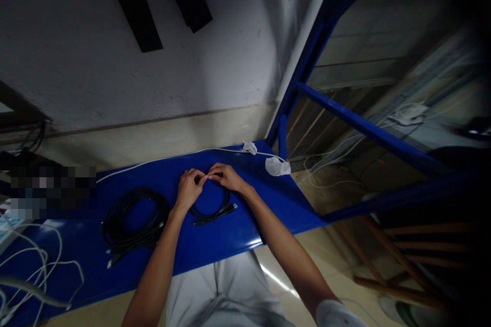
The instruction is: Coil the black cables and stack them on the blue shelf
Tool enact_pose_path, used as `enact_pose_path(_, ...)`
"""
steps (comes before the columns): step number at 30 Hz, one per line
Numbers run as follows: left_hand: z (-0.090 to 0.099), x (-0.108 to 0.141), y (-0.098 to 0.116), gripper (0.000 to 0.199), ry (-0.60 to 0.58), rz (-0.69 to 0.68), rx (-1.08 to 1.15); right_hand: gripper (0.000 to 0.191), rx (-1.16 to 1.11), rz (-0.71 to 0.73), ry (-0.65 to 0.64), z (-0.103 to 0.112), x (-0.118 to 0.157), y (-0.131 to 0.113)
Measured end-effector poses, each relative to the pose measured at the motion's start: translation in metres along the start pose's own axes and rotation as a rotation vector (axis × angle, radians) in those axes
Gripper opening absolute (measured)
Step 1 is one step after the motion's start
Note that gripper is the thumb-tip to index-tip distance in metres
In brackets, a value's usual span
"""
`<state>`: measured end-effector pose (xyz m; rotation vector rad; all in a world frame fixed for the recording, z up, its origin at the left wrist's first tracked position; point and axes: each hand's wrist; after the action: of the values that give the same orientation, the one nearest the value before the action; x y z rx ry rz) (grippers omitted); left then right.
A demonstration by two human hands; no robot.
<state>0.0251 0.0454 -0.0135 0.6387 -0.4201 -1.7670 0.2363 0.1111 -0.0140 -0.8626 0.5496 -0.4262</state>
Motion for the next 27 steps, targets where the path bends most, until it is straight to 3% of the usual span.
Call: enact_pose_path(27,0.0041,0.0022,0.0095,0.009,-0.047,-0.101,-0.005,0.011,0.021,-0.048,0.037,-0.0015,-0.001,-0.0011)
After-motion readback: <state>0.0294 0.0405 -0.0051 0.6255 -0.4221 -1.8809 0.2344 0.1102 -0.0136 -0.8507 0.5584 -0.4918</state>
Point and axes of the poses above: each hand's wrist, its own x-axis away from the middle knuckle, its own z-axis out of the back of the hand, y = z × x, and after that the axes turned 14 degrees about -y, right-handed
